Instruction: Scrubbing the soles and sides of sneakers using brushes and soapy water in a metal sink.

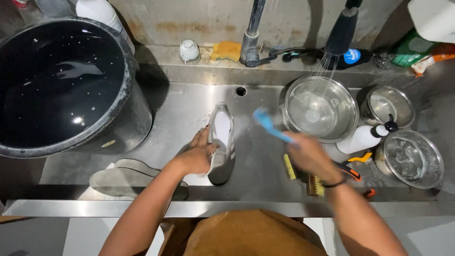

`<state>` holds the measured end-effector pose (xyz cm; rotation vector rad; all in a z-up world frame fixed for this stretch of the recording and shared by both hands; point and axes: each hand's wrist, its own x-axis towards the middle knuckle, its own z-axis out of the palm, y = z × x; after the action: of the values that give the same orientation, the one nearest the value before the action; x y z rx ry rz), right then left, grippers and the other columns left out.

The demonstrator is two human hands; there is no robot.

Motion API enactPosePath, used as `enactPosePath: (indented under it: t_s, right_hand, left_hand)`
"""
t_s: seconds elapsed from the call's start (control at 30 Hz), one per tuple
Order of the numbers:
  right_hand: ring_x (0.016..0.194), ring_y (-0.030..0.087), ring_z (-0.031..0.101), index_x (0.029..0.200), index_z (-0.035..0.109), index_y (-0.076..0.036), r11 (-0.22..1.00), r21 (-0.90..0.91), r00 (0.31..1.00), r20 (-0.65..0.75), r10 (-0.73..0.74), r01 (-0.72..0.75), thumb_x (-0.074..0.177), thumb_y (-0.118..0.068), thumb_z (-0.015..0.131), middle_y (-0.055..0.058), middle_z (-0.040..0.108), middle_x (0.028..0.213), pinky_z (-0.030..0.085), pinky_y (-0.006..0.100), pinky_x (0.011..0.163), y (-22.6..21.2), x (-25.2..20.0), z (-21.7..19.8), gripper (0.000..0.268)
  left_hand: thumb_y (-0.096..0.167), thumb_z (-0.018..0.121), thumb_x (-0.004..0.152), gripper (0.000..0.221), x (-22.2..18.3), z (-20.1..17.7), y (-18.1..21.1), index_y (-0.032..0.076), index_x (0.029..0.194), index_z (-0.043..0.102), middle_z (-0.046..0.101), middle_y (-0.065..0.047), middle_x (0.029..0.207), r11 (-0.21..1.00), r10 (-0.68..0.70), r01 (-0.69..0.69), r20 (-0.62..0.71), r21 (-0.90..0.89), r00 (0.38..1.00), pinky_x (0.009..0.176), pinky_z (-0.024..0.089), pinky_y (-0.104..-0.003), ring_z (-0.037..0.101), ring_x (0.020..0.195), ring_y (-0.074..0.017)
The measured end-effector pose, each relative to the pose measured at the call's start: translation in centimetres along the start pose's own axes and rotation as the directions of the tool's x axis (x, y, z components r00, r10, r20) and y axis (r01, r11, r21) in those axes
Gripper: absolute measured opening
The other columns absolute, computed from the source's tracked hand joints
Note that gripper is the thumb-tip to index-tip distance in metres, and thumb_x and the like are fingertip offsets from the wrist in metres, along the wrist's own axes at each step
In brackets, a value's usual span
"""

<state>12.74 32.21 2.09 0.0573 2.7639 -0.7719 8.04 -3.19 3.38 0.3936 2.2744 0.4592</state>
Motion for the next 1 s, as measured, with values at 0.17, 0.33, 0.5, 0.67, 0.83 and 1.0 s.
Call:
enactPosePath:
  t_s: [0.17,0.33,0.5,0.67,0.83,1.0]
  right_hand:
    - [0.118,0.042,0.066,0.132,0.072,-0.007,0.990,-0.110,0.976,-0.210,0.061,-0.086,0.097,-0.020,0.059,0.024,0.071,0.123,0.052,0.052,0.098,9.3,2.8,-3.3,0.040]
    - [0.120,0.040,0.064,0.144,0.066,-0.021,0.954,-0.104,0.960,-0.046,0.277,-0.280,0.098,-0.030,0.053,0.023,0.073,0.121,0.050,0.053,0.101,5.3,1.4,-4.5,0.048]
    - [0.122,0.050,0.059,0.142,0.065,-0.015,1.000,0.001,1.000,-0.028,-0.002,0.002,0.095,-0.014,0.051,0.029,0.067,0.125,0.045,0.060,0.104,-6.6,-2.1,-5.0,0.049]
    - [0.114,0.041,0.066,0.140,0.066,-0.014,0.986,0.058,0.957,0.239,-0.164,0.154,0.094,-0.016,0.048,0.021,0.072,0.118,0.051,0.051,0.102,-11.5,-0.8,4.0,0.050]
    - [0.080,0.034,0.077,0.110,0.070,-0.013,0.906,-0.272,0.946,0.102,-0.306,0.323,0.090,-0.023,0.049,0.013,0.073,0.081,0.061,0.044,0.063,-9.8,9.0,15.1,0.031]
    - [0.083,0.044,0.075,0.116,0.071,0.003,0.928,-0.250,0.935,0.294,-0.200,0.277,0.094,-0.016,0.053,0.030,0.075,0.092,0.064,0.044,0.075,-13.1,1.2,7.8,0.034]
  left_hand:
    - [0.028,0.045,0.099,0.059,-0.3,2.5,0.8,0.014,0.156,0.044,-0.018,-0.025,0.170,0.992,-0.066,0.068,0.017,-0.104,0.998,0.128,0.019,-0.052,-0.001,0.157,-0.0472]
    - [0.026,0.049,0.102,0.069,-0.2,4.5,4.5,-0.001,0.161,0.024,-0.015,-0.036,0.165,0.876,-0.210,0.133,-0.118,-0.464,0.971,0.119,0.035,-0.058,0.023,0.150,-0.0525]
    - [0.051,0.049,0.096,0.079,0.7,6.6,5.7,0.005,0.159,0.034,0.022,-0.035,0.159,0.913,-0.208,0.140,-0.143,-0.383,0.968,0.104,0.049,-0.056,0.052,0.129,-0.0506]
    - [0.060,0.040,0.093,0.074,2.6,8.1,3.8,0.010,0.146,0.054,0.070,-0.030,0.109,0.991,-0.135,0.135,-0.174,-0.012,0.975,0.073,0.058,-0.056,0.072,0.098,-0.0494]
    - [0.042,0.052,0.087,0.046,2.6,8.6,3.5,0.016,0.120,0.071,0.077,-0.017,0.086,0.976,-0.097,0.140,-0.236,0.170,0.967,0.064,0.059,-0.047,0.077,0.080,-0.0375]
    - [0.053,0.059,0.087,0.062,0.8,4.9,2.7,0.004,0.124,0.067,0.075,-0.027,0.100,0.989,-0.125,0.132,-0.105,0.060,0.987,0.081,0.058,-0.055,0.074,0.099,-0.0435]
